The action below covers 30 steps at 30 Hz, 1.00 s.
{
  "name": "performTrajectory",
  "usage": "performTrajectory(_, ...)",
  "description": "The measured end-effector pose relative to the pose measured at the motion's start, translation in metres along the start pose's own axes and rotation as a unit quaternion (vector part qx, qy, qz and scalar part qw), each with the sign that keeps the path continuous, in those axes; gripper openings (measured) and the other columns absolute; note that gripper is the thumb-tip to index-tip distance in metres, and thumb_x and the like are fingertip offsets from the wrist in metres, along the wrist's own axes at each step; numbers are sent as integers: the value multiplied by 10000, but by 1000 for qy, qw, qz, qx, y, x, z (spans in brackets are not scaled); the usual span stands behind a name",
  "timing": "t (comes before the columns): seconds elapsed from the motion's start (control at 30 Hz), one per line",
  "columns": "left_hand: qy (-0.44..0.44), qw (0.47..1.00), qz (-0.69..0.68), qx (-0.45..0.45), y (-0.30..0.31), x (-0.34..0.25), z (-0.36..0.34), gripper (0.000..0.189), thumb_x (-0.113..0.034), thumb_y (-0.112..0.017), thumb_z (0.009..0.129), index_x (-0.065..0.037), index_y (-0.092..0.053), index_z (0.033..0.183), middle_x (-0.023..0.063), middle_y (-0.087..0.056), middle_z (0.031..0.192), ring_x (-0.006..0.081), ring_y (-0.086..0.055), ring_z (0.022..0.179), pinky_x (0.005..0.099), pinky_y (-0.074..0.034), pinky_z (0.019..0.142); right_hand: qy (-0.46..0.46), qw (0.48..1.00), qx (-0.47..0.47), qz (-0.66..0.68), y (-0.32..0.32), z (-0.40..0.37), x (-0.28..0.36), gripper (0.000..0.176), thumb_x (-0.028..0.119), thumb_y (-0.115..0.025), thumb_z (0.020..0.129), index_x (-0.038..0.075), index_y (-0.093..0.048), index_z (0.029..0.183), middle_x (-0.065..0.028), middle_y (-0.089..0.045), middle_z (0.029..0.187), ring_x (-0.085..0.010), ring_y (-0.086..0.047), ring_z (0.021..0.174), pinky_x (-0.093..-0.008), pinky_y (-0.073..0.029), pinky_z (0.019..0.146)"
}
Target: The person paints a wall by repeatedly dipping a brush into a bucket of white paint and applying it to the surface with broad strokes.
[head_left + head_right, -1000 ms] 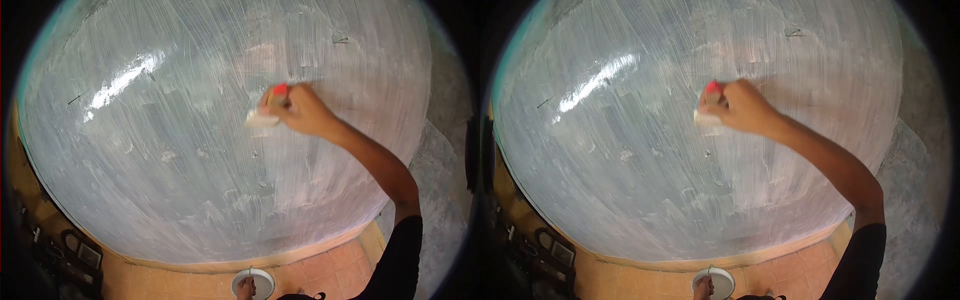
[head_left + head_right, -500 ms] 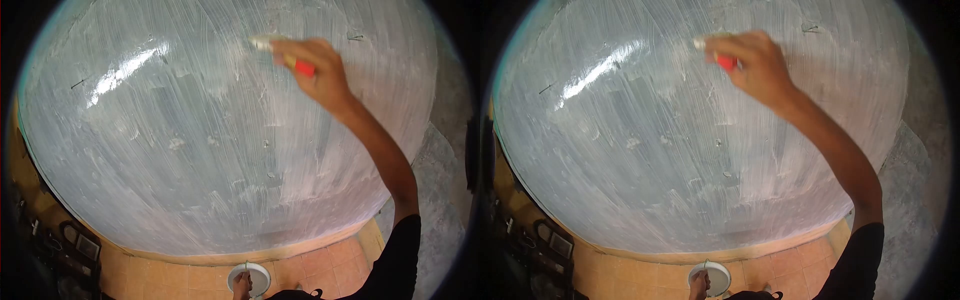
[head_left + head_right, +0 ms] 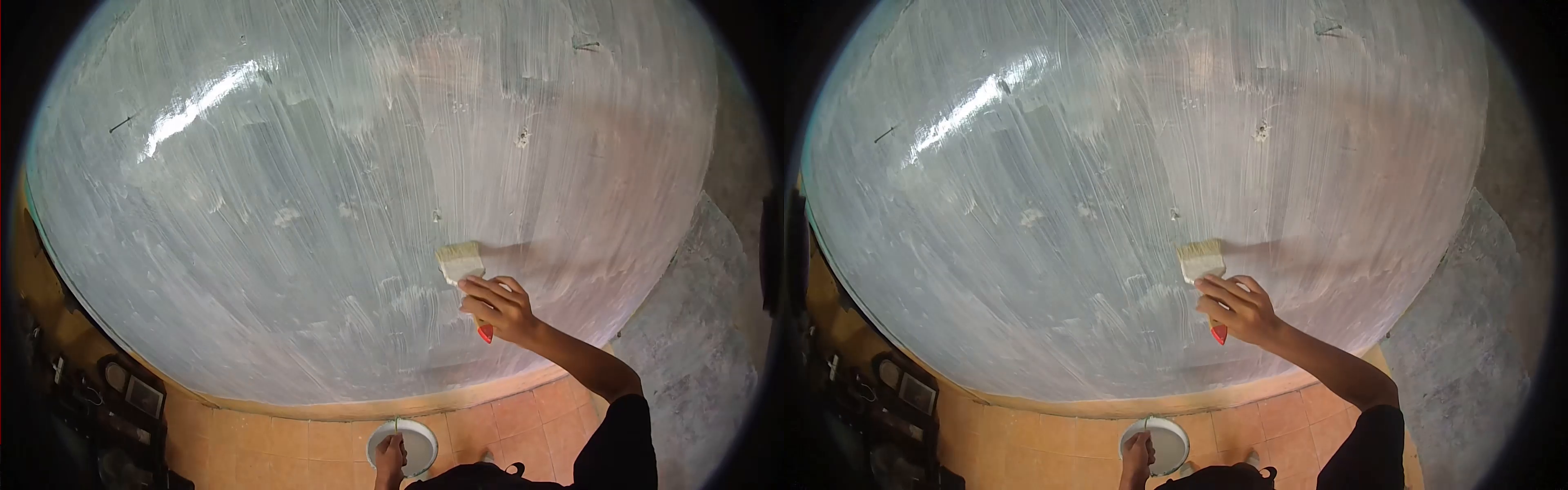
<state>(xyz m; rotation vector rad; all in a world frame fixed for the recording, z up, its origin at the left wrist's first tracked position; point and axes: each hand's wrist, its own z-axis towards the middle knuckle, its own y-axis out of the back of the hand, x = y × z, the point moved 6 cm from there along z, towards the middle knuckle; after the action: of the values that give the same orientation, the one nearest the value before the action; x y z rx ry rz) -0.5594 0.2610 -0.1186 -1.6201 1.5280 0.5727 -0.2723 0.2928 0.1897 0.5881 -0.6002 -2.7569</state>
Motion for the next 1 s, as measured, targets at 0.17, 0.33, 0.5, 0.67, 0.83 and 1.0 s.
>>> performTrajectory(0.17,12,1000,24,-7,-2,4,1,274,-173,-540,939,-153,-436,686,-83,-327,541,39,-276,390,238,-192,357,-83,991,35,95,-1,-11,7,177,104,-768,755,144,-625,851,-39,-720,1066,-168,-690,989,-316,-477,776)
performTrajectory(0.33,6,1000,14,18,3,10,2,256,-197,-550,942,-119,-482,708,-66,-366,542,42,-309,402,237,-211,362,-124,982,33,136,4,-10,10,197,99,-777,752,121,-619,867,-35,-732,964,-203,-705,876,-332,-499,731)
performTrajectory(0.5,-12,996,81,40,6,14,1,275,-270,-583,953,-48,-587,792,-37,-436,564,45,-380,451,236,-275,403,-216,952,44,210,-1,-43,48,224,47,-787,735,72,-624,886,-52,-728,945,-226,-701,848,-330,-499,712)
performTrajectory(0.67,-88,977,193,37,2,-2,-10,331,-299,-599,953,24,-657,910,28,-554,661,92,-511,630,273,-401,561,-415,817,59,397,-33,-104,98,217,106,-748,825,49,-587,959,-95,-711,886,-244,-696,818,-306,-510,677)
performTrajectory(0.83,-236,928,284,56,-22,-55,-38,373,-249,-618,949,63,-609,1151,36,-545,666,103,-498,626,307,-418,576,-529,707,180,434,-47,-147,143,218,213,-675,907,25,-575,954,-110,-681,841,-158,-622,663,-280,-459,570)
performTrajectory(1.0,-245,907,296,171,-41,-70,-42,445,-162,-678,911,2,-539,1301,-21,-431,637,73,-399,585,257,-348,536,-521,685,151,486,-40,-134,160,196,191,-703,886,39,-590,936,-79,-642,806,-151,-605,669,-282,-459,574)
